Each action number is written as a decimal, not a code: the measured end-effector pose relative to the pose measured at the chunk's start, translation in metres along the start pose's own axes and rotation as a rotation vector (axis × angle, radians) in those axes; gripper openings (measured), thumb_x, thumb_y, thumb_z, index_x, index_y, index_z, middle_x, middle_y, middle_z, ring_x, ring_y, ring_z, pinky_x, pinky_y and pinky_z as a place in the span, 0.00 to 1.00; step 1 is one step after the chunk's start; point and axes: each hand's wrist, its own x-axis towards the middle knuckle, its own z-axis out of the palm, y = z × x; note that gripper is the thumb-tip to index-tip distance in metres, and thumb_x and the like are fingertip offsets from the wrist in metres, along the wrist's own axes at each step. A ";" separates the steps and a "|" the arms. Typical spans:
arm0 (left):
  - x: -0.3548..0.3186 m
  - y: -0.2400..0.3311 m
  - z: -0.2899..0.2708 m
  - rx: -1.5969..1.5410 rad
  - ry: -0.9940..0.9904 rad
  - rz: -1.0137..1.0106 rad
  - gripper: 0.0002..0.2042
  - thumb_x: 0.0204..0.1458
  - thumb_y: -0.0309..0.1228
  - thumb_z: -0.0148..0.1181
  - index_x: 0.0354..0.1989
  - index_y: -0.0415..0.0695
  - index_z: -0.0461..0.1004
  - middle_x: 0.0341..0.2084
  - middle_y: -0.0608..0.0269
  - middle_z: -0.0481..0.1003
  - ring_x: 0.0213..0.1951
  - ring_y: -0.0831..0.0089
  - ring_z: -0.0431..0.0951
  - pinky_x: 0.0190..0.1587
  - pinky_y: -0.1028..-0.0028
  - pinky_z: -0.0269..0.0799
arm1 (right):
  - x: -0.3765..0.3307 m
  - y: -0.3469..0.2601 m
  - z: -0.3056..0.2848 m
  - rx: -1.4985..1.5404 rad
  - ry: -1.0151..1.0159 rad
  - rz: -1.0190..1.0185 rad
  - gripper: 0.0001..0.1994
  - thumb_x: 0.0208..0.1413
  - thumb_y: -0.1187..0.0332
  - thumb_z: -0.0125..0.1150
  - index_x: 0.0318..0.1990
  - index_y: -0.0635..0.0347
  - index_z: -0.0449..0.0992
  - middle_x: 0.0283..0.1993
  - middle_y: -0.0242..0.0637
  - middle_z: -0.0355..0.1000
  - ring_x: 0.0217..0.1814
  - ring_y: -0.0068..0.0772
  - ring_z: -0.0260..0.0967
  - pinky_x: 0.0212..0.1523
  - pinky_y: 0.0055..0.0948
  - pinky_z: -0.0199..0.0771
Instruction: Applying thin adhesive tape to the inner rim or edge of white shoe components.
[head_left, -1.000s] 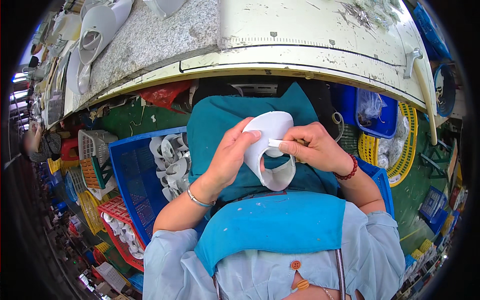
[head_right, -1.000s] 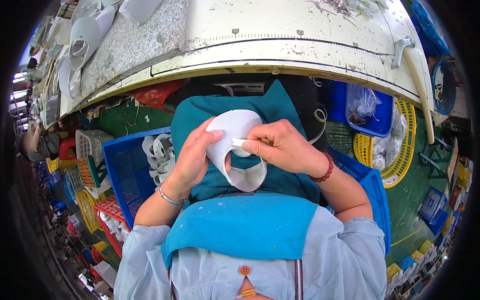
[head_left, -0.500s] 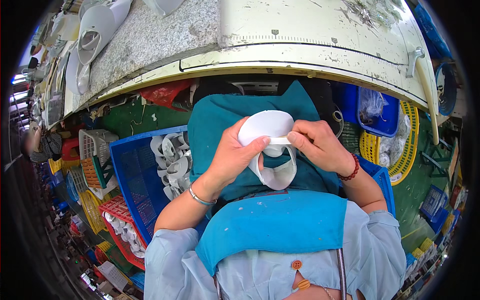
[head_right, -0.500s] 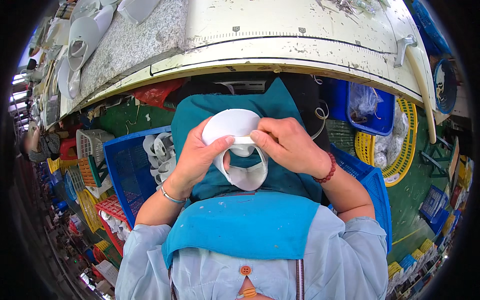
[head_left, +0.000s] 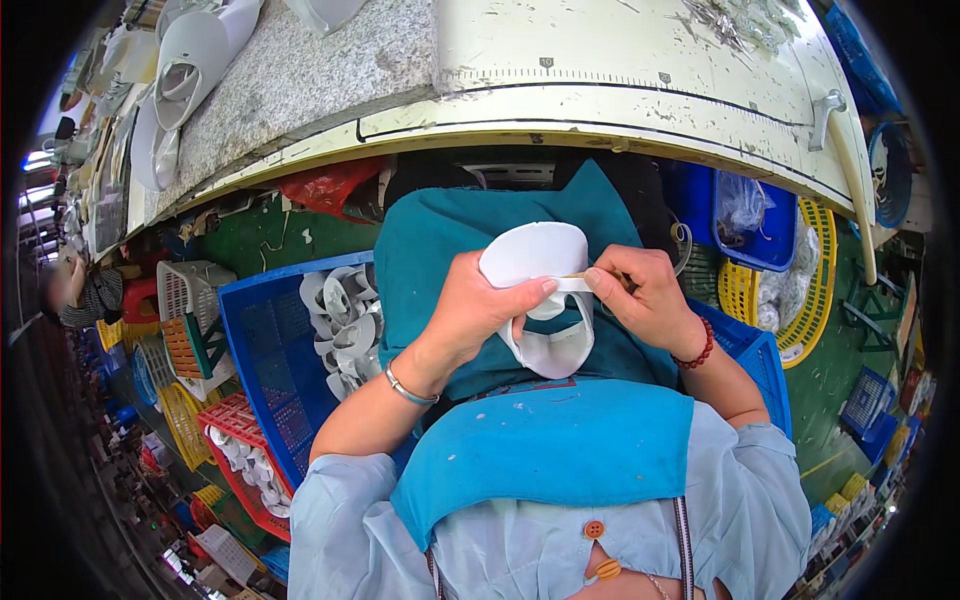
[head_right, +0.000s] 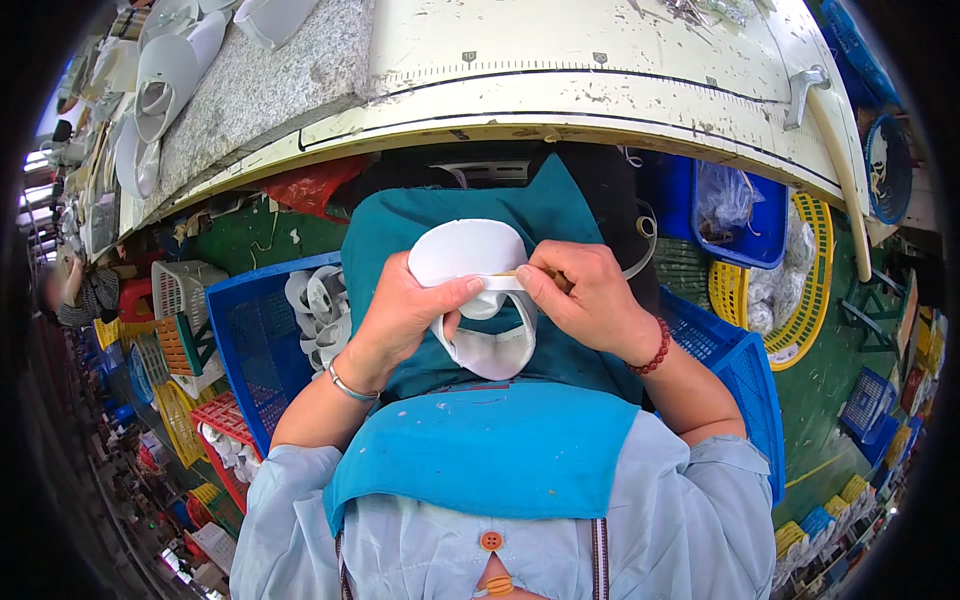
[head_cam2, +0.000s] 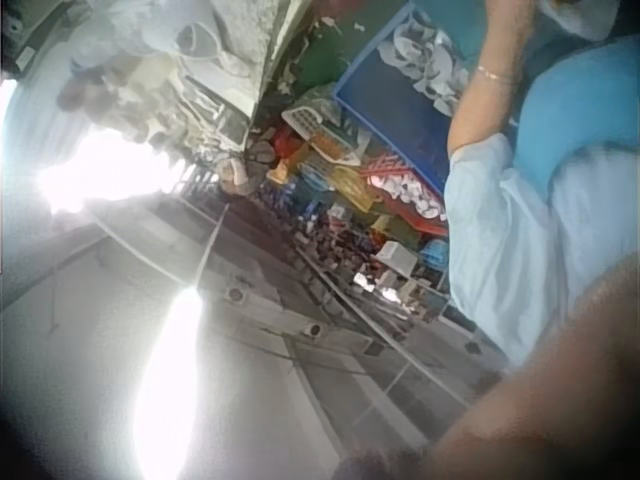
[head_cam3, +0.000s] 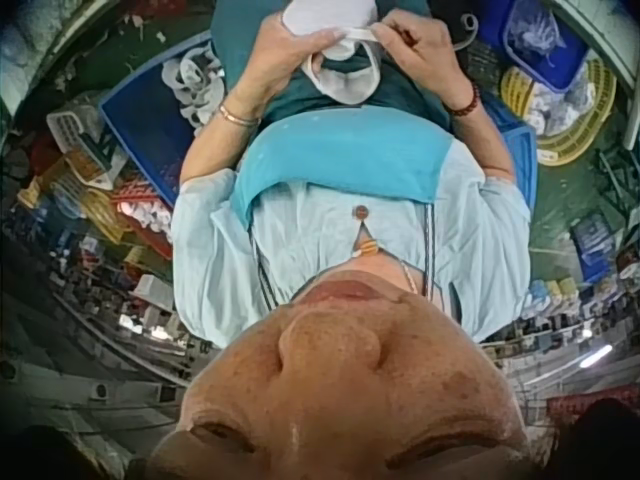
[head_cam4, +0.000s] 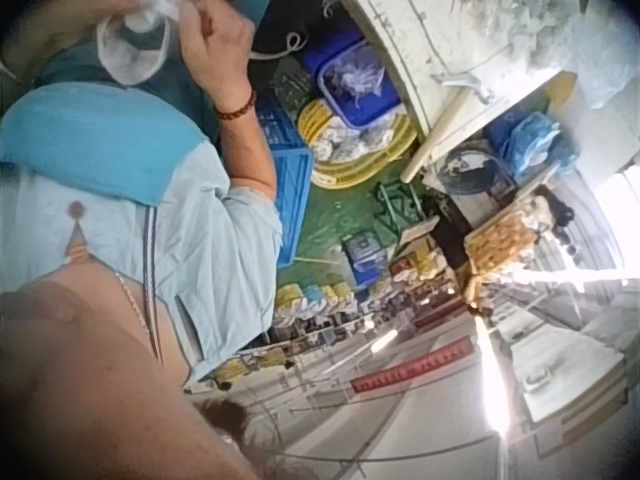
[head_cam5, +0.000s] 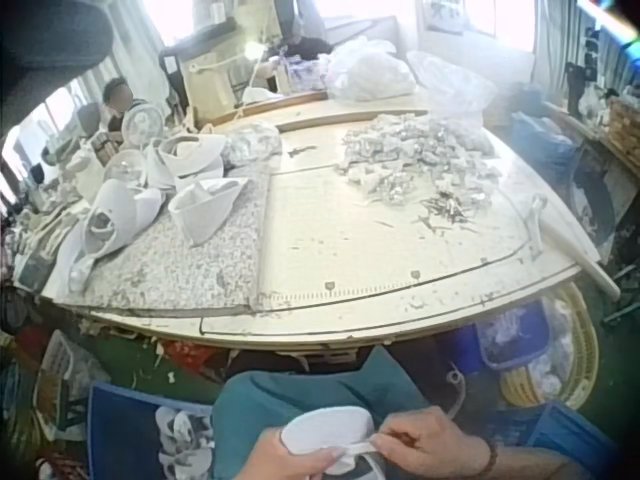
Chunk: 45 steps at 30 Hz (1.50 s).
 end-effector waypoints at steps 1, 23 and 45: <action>0.000 0.001 0.001 0.012 0.037 -0.010 0.13 0.47 0.27 0.66 0.38 0.32 0.74 0.28 0.59 0.76 0.18 0.82 0.71 0.16 0.83 0.65 | -0.001 0.001 0.001 0.020 0.026 -0.006 0.10 0.56 0.70 0.56 0.25 0.65 0.72 0.15 0.34 0.63 0.15 0.21 0.58 0.17 0.25 0.55; -0.013 -0.002 0.003 0.283 0.280 0.385 0.13 0.42 0.27 0.67 0.37 0.34 0.77 0.25 0.66 0.77 0.25 0.85 0.73 0.26 0.81 0.70 | 0.022 -0.007 0.025 -0.493 0.341 -0.218 0.09 0.45 0.72 0.61 0.20 0.58 0.65 0.16 0.38 0.67 0.16 0.41 0.67 0.15 0.34 0.63; 0.090 0.226 -0.058 1.896 0.741 1.293 0.19 0.46 0.33 0.60 0.47 0.40 0.72 0.45 0.51 0.74 0.46 0.54 0.74 0.47 0.63 0.69 | -0.001 0.015 0.012 0.060 -0.033 0.161 0.11 0.61 0.66 0.51 0.32 0.65 0.72 0.18 0.39 0.67 0.18 0.31 0.68 0.21 0.30 0.64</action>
